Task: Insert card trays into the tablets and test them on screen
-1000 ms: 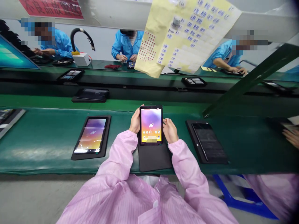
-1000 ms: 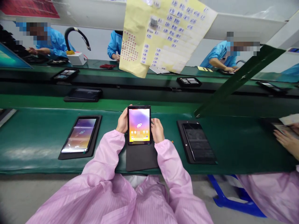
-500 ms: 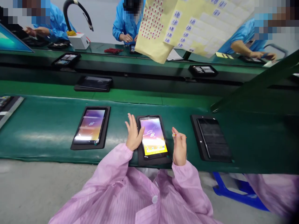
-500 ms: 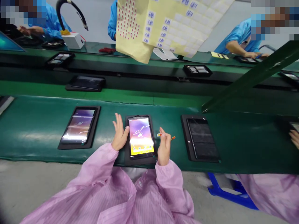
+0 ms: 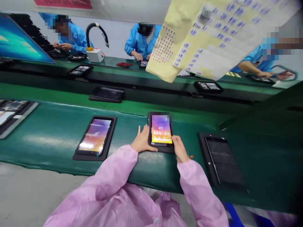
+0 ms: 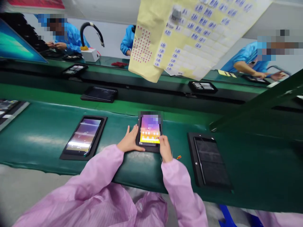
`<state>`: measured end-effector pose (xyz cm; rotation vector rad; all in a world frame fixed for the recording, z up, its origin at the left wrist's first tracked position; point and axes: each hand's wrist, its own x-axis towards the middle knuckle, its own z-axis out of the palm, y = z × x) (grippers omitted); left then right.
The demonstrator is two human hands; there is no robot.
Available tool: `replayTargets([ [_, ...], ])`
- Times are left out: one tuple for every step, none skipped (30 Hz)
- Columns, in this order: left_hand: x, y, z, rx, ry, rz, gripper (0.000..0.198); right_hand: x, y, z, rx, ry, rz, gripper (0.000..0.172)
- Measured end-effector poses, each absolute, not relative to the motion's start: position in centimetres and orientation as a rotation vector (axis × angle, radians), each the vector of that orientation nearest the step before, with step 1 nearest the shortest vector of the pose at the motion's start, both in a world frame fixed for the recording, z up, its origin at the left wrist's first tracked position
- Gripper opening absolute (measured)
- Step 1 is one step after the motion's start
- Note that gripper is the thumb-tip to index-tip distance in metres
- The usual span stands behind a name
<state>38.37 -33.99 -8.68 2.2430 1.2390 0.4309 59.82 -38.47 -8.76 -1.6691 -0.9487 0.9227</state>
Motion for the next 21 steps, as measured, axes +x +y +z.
replayTargets([
  [39.0, -31.1, -8.3, 2.237, 1.21, 0.456, 0.143, 60.3, -35.6, -8.7, -1.678, -0.942, 0.904, 0.034],
  [39.7, -28.3, -7.8, 2.202, 1.182, 0.496, 0.142, 60.8, -32.7, -8.5, -1.691, -0.927, 0.876, 0.031],
  [40.5, -25.7, -7.4, 2.128, 1.169, 0.548, 0.14, 61.3, -30.0, -8.2, -1.707, -0.91, 0.847, 0.029],
  [41.4, -23.4, -7.0, 2.028, 1.165, 0.609, 0.134, 61.7, -27.6, -7.8, -1.721, -0.894, 0.811, 0.028],
  [42.3, -21.4, -6.6, 1.929, 1.179, 0.691, 0.126, 62.0, -25.4, -7.4, -1.729, -0.88, 0.771, 0.028],
  [43.2, -19.9, -6.2, 1.878, 1.192, 0.747, 0.118, 62.2, -23.6, -7.0, -1.735, -0.865, 0.726, 0.029],
  [44.2, -18.7, -6.0, 1.841, 1.209, 0.793, 0.109, 62.4, -22.2, -6.6, -1.738, -0.846, 0.677, 0.03],
  [45.1, -17.9, -5.7, 1.816, 1.231, 0.834, 0.102, 62.4, -21.1, -6.2, -1.737, -0.824, 0.626, 0.03],
  [46.0, -17.4, -5.5, 1.799, 1.255, 0.868, 0.096, 62.3, -20.2, -5.8, -1.734, -0.8, 0.575, 0.031],
  [46.8, -17.1, -5.3, 1.776, 1.28, 0.902, 0.092, 62.1, -19.5, -5.5, -1.729, -0.777, 0.529, 0.031],
  [47.3, -16.8, -5.1, 1.752, 1.307, 0.931, 0.089, 61.8, -19.0, -5.2, -1.721, -0.76, 0.491, 0.032],
  [47.6, -16.5, -4.9, 1.724, 1.344, 0.956, 0.086, 61.4, -18.6, -5.1, -1.709, -0.752, 0.465, 0.032],
  [47.4, -16.2, -4.6, 1.693, 1.391, 0.979, 0.082, 60.8, -18.3, -5.0, -1.694, -0.757, 0.452, 0.033],
  [46.8, -15.7, -4.2, 1.66, 1.449, 1.003, 0.078, 60.1, -18.1, -5.0, -1.675, -0.771, 0.453, 0.033],
  [45.5, -15.2, -3.7, 1.622, 1.52, 1.032, 0.073, 59.2, -17.9, -5.2, -1.655, -0.792, 0.468, 0.033],
  [43.6, -14.6, -3.1, 1.58, 1.604, 1.071, 0.069, 58.3, -17.8, -5.5, -1.632, -0.819, 0.495, 0.032],
  [41.2, -14.0, -2.4, 1.532, 1.699, 1.117, 0.064, 57.3, -17.8, -5.9, -1.607, -0.849, 0.534, 0.032],
  [38.3, -13.5, -1.7, 1.477, 1.801, 1.166, 0.062, 56.3, -17.8, -6.5, -1.58, -0.88, 0.583, 0.032],
  [35.2, -13.0, -1.0, 1.401, 1.918, 1.211, 0.06, 55.2, -17.7, -7.1, -1.547, -0.913, 0.641, 0.032],
  [31.9, -12.6, -0.5, 1.309, 2.037, 1.251, 0.058, 54.0, -17.7, -7.7, -1.505, -0.953, 0.709, 0.032],
  [28.6, -12.3, 0.0, 1.214, 2.144, 1.276, 0.055, 52.8, -17.5, -8.2, -1.457, -0.993, 0.78, 0.033],
])
